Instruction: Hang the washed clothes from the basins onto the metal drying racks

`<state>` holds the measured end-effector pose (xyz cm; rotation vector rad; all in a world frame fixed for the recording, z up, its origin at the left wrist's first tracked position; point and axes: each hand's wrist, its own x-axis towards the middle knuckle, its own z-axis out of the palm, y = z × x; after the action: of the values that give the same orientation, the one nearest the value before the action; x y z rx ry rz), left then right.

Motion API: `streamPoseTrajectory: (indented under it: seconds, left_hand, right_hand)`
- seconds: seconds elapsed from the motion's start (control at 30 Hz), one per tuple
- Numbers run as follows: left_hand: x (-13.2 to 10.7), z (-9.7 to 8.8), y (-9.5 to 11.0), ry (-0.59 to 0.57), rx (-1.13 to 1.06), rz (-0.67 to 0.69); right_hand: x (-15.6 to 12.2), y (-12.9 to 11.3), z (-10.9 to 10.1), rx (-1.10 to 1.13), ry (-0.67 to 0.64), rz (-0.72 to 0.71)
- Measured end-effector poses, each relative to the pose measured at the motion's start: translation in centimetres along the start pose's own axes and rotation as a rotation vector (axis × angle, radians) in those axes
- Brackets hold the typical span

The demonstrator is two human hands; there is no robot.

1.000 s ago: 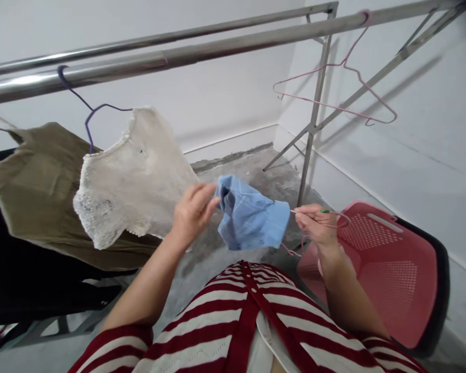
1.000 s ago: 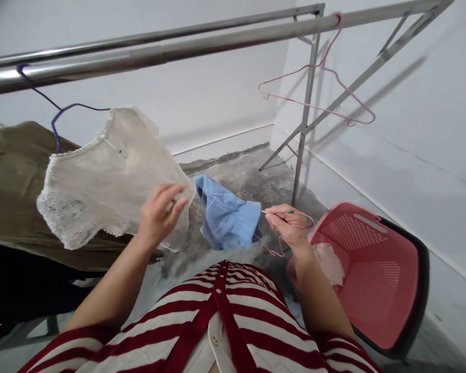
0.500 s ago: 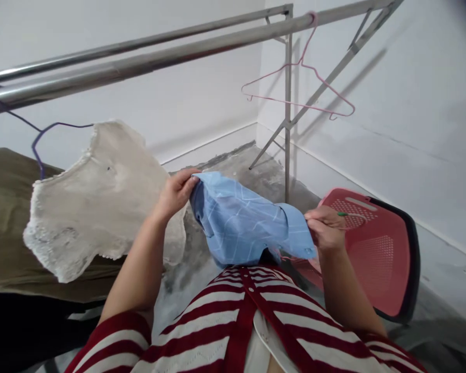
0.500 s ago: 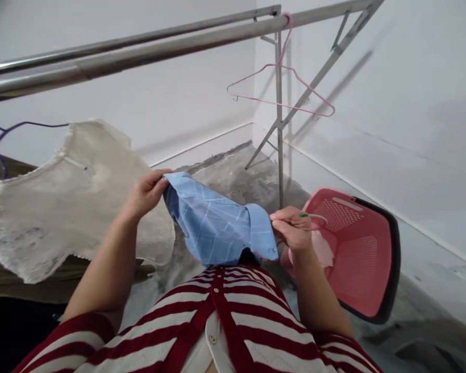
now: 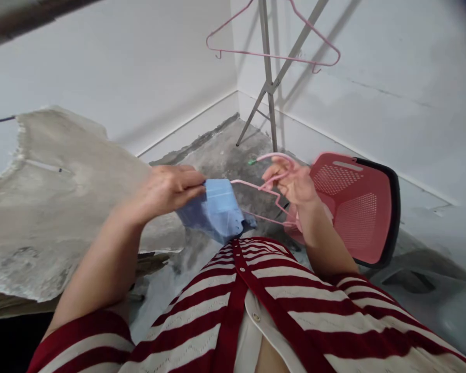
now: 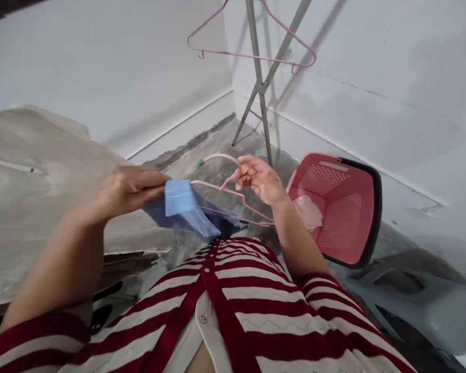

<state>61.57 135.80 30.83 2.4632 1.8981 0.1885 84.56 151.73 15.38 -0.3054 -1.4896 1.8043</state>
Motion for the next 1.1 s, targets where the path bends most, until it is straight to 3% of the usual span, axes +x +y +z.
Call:
streamPoseTrajectory:
  seconds: [0.07, 0.1, 0.17, 0.27, 0.33, 0.37, 0.43, 0.53, 0.63, 0.73, 0.8, 0.97, 1.1]
  left_hand:
    - [-0.7, -1.3, -0.7, 0.059, -0.064, 0.01]
    - [-1.0, -1.9, -0.7, 0.068, -0.1, 0.013]
    - [-1.5, -2.9, -0.4, 0.07, -0.174, 0.013]
    - [-2.2, -3.9, 0.1, 0.041, -0.249, -0.011]
    - [-3.1, -4.3, -0.3, 0.03, -0.251, -0.033]
    - [-3.8, -4.3, -0.9, 0.029, -0.229, -0.05]
    - [-5.3, -3.9, -2.7, 0.036, -0.138, -0.091]
    - [-7.3, -2.1, -5.3, 0.058, 0.039, -0.188]
    - [-7.9, 0.3, -6.0, 0.018, 0.258, -0.322]
    - [-7.4, 2.3, -4.6, -0.035, 0.527, -0.492]
    - [-6.9, 3.4, -3.5, -0.003, 0.606, -0.608]
    - [-6.7, 5.8, -2.5, 0.224, 0.422, -0.762]
    - [-6.6, 8.0, -1.6, 0.22, 0.386, -0.813]
  right_hand:
    - [0.5, 2.6, -1.2, -0.091, 0.147, 0.098]
    - [0.4, 4.2, -1.2, -0.158, 0.152, 0.165]
    - [0.0, 7.3, 0.2, -0.29, 0.006, 0.271]
    - [-0.9, 11.3, 3.7, -0.395, -0.276, 0.268]
    - [-0.7, 12.6, 5.0, -0.424, -0.335, 0.259]
    - [-0.3, 12.8, 4.9, -0.444, -0.301, 0.257]
    - [1.3, 12.2, 3.6, -0.526, -0.139, 0.213]
    - [4.3, 9.3, 0.3, -0.67, 0.141, 0.076]
    - [6.6, 5.6, -1.5, -0.716, 0.27, -0.012]
    - [7.4, 2.6, -0.9, -0.819, 0.334, -0.106]
    - [7.3, 1.7, 0.1, -0.903, 0.358, -0.111]
    - [6.0, 1.7, 0.8, -0.98, 0.455, -0.067]
    - [4.4, 0.9, 1.6, -0.887, 0.526, -0.1]
